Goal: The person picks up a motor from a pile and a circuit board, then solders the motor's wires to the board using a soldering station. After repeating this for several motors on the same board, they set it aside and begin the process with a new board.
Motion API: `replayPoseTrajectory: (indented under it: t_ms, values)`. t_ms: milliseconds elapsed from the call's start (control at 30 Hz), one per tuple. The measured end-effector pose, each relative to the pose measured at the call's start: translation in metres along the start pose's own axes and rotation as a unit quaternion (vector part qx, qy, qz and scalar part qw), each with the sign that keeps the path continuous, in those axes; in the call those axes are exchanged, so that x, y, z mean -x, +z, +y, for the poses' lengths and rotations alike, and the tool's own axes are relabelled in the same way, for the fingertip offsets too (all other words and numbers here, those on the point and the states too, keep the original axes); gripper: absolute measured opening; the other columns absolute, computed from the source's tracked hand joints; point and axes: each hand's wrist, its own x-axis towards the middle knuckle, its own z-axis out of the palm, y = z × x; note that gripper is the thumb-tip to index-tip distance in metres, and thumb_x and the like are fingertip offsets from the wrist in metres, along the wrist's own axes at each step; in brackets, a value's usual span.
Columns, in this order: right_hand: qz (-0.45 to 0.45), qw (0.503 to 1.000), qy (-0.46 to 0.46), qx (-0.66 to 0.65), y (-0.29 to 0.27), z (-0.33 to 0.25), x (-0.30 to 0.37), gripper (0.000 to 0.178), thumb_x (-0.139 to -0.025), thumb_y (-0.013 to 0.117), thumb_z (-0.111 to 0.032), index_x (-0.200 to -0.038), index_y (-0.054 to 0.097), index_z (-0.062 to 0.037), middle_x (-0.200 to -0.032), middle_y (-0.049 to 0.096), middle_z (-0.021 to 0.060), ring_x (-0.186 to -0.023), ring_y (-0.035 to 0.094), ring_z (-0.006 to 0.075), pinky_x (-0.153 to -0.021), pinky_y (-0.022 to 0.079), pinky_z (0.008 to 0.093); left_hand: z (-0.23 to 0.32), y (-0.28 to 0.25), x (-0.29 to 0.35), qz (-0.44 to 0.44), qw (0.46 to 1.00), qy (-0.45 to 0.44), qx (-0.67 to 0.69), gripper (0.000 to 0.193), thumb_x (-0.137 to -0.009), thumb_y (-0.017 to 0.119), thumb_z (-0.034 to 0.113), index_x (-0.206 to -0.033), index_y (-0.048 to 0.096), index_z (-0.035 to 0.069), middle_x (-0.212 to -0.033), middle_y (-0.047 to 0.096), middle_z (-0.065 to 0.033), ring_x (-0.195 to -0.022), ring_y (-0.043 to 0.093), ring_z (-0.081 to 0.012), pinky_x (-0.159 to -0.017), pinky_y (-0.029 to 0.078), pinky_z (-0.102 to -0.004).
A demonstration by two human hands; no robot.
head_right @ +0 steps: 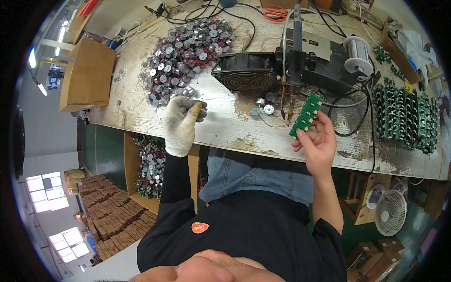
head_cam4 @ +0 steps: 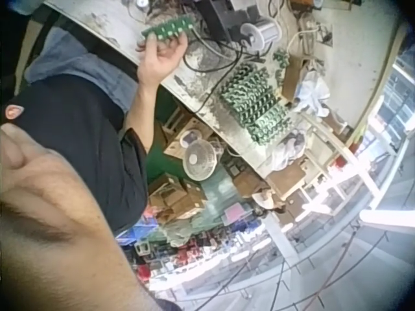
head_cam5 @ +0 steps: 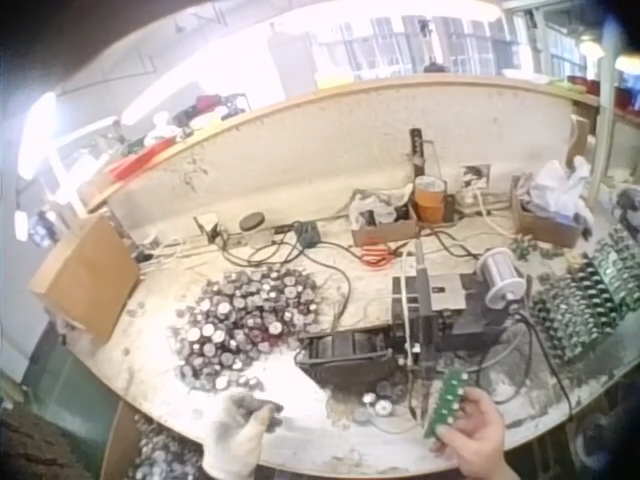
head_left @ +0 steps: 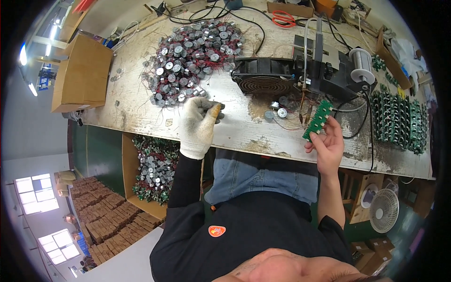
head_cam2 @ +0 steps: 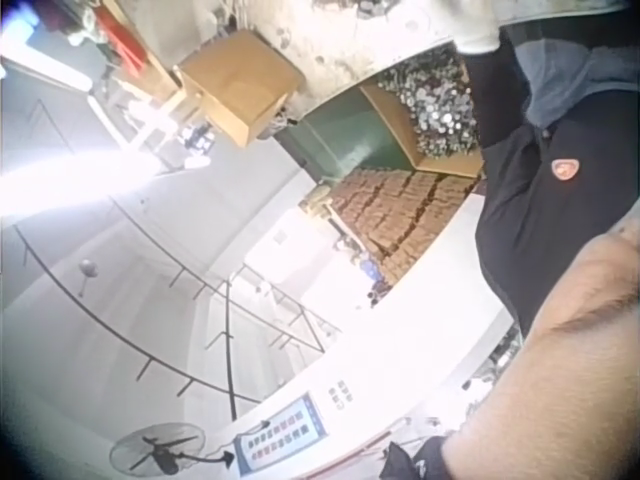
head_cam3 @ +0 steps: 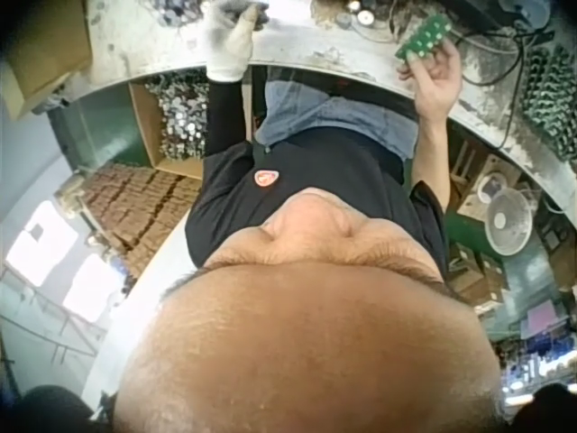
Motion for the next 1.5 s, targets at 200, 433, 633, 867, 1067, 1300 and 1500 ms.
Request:
replayPoseTrajectory:
  t_ms: [200,433,633,867,1067,1300,1500]
  values:
    - [0.001,1.000,-0.003,-0.004,0.000,0.001,0.000,0.053,-0.085,0.058,0.008,-0.133,0.035,0.0047,-0.113,0.056,0.0164,-0.067,0.063,0.0155,-0.051,0.050,0.0238,0.001,-0.016,-0.015,-0.054,0.970,0.102,-0.212,0.019,-0.090,0.058,-0.002,-0.107,0.053,-0.006,-0.095,0.064,-0.0144,-0.084,0.066,-0.0166,-0.071,0.053,-0.0263]
    - [0.000,1.000,0.001,-0.004,0.000,-0.001,-0.001,0.053,-0.085,0.058,0.009,-0.133,0.035,0.0042,-0.114,0.056,0.0170,-0.067,0.063,0.0154,-0.051,0.050,0.0240,-0.008,-0.003,-0.008,-0.030,0.994,0.060,-0.081,0.020,-0.093,0.055,0.000,-0.112,0.053,-0.007,-0.099,0.064,-0.0158,-0.089,0.066,-0.0182,-0.075,0.054,-0.0270]
    - [0.002,1.000,0.005,-0.009,-0.002,-0.001,0.000,0.054,-0.084,0.058,0.010,-0.133,0.035,0.0024,-0.113,0.055,0.0170,-0.069,0.063,0.0159,-0.053,0.052,0.0245,-0.015,0.032,0.021,-0.096,0.990,-0.086,0.059,0.025,-0.096,0.056,0.011,-0.114,0.057,-0.007,-0.100,0.066,-0.0135,-0.088,0.065,-0.0167,-0.076,0.053,-0.0261]
    - [-0.023,0.999,0.031,-0.024,0.002,-0.003,0.001,0.057,-0.084,0.059,0.010,-0.134,0.033,0.0020,-0.115,0.055,0.0168,-0.070,0.064,0.0163,-0.054,0.053,0.0259,-0.005,0.066,0.036,-0.181,0.970,-0.145,0.076,0.026,-0.094,0.058,0.012,-0.112,0.061,-0.007,-0.094,0.067,-0.0120,-0.086,0.064,-0.0146,-0.078,0.050,-0.0258]
    - [-0.042,0.997,0.052,-0.043,0.003,-0.009,0.005,0.056,-0.084,0.057,0.011,-0.135,0.033,0.0021,-0.114,0.054,0.0167,-0.072,0.064,0.0167,-0.056,0.054,0.0262,0.004,0.087,0.041,-0.230,0.961,-0.152,0.021,0.027,-0.094,0.057,0.014,-0.108,0.062,-0.008,-0.093,0.066,-0.0101,-0.086,0.062,-0.0139,-0.078,0.049,-0.0252]
    - [-0.037,0.996,0.055,-0.064,0.006,-0.007,0.002,0.059,-0.084,0.058,0.011,-0.136,0.033,0.0015,-0.115,0.053,0.0160,-0.074,0.064,0.0165,-0.058,0.054,0.0260,0.005,0.103,0.048,-0.227,0.954,-0.189,0.043,0.024,-0.094,0.058,0.016,-0.101,0.063,-0.007,-0.085,0.066,-0.0076,-0.078,0.062,-0.0110,-0.071,0.050,-0.0236]
    - [-0.038,0.996,0.050,-0.069,0.008,-0.008,0.003,0.059,-0.084,0.057,0.012,-0.136,0.032,0.0016,-0.115,0.053,0.0164,-0.074,0.064,0.0167,-0.059,0.055,0.0263,-0.005,0.109,0.046,-0.240,0.965,-0.102,-0.037,0.021,-0.092,0.060,0.015,-0.099,0.065,-0.005,-0.083,0.065,-0.0091,-0.075,0.060,-0.0112,-0.069,0.048,-0.0250]
